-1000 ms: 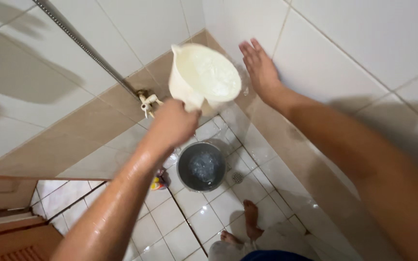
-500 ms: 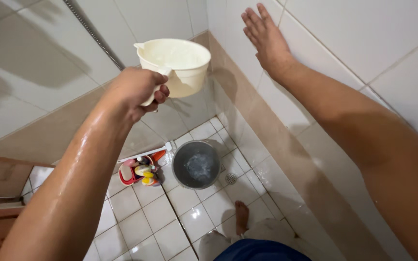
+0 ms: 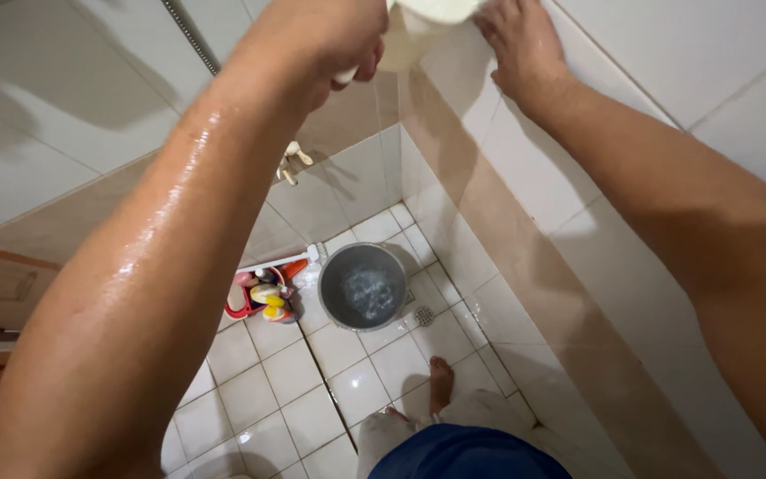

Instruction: The person scoops water from a bucket using a white plastic jug and pours it onto the tiled walls and toilet surfaces. They repeatedly rub the wet areas with their hands to clean the bathroom.

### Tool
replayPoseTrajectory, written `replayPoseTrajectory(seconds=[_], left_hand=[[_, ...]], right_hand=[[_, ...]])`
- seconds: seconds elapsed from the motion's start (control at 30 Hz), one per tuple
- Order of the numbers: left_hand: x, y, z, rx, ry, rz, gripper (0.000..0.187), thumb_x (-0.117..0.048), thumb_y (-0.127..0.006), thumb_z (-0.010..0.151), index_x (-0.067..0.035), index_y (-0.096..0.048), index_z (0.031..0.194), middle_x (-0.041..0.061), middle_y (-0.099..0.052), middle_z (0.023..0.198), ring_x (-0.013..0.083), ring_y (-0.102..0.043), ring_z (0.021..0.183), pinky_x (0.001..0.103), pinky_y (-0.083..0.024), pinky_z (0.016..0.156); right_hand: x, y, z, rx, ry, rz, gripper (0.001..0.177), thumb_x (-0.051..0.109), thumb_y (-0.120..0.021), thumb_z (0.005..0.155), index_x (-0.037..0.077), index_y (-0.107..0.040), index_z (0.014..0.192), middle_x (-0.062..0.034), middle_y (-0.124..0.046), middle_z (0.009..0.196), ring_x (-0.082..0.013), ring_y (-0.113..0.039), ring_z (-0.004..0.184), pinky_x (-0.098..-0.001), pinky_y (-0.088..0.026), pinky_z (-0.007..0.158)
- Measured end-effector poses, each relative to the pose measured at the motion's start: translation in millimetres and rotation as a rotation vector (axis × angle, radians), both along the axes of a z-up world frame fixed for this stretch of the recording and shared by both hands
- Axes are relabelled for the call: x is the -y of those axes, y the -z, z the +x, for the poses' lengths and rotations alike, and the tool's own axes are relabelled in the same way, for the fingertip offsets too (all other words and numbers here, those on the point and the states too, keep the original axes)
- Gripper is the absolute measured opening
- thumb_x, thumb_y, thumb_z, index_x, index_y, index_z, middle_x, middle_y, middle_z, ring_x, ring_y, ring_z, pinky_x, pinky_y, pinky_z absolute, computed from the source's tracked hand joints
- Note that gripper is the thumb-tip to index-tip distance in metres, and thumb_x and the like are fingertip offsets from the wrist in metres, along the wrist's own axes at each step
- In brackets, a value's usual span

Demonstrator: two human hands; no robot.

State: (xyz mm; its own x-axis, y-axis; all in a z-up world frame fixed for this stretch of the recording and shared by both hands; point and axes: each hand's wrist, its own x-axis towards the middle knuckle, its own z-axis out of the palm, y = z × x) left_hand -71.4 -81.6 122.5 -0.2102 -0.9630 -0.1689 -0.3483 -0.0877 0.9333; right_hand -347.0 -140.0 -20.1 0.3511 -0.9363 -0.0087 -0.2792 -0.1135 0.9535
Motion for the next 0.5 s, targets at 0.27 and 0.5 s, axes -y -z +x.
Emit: replayPoseTrajectory(seconds=[0.27,0.5], left_hand=[[-1,-7,26,-0.556,-0.025,0.395,0.013,-0.007,-0.055,0.099,-0.006,-0.052,0.086,0.005,-0.063,0.071,0.0015,-0.051,0.05,0.014,-0.03,0.042],[-11,17,56,-0.328,-0.173,0.492,0.007,-0.005,-0.046,0.098,-0.002,-0.052,0.099,0.002,-0.06,0.071,0.0023,-0.049,0.049,0.016,-0.026,0.039]], right_hand=[[9,5,-16,0.032,-0.077,-0.101,0.075,0.059,-0.042,0.098,0.02,-0.035,0.162,0.0062,-0.043,0.159,-0.0164,-0.035,0.146,-0.0453,-0.026,0.111],[5,27,-31,0.066,-0.166,-0.105,0.072,0.051,-0.044,0.104,0.015,-0.035,0.165,-0.001,-0.038,0.167,-0.0212,-0.033,0.148,-0.0497,-0.023,0.113]])
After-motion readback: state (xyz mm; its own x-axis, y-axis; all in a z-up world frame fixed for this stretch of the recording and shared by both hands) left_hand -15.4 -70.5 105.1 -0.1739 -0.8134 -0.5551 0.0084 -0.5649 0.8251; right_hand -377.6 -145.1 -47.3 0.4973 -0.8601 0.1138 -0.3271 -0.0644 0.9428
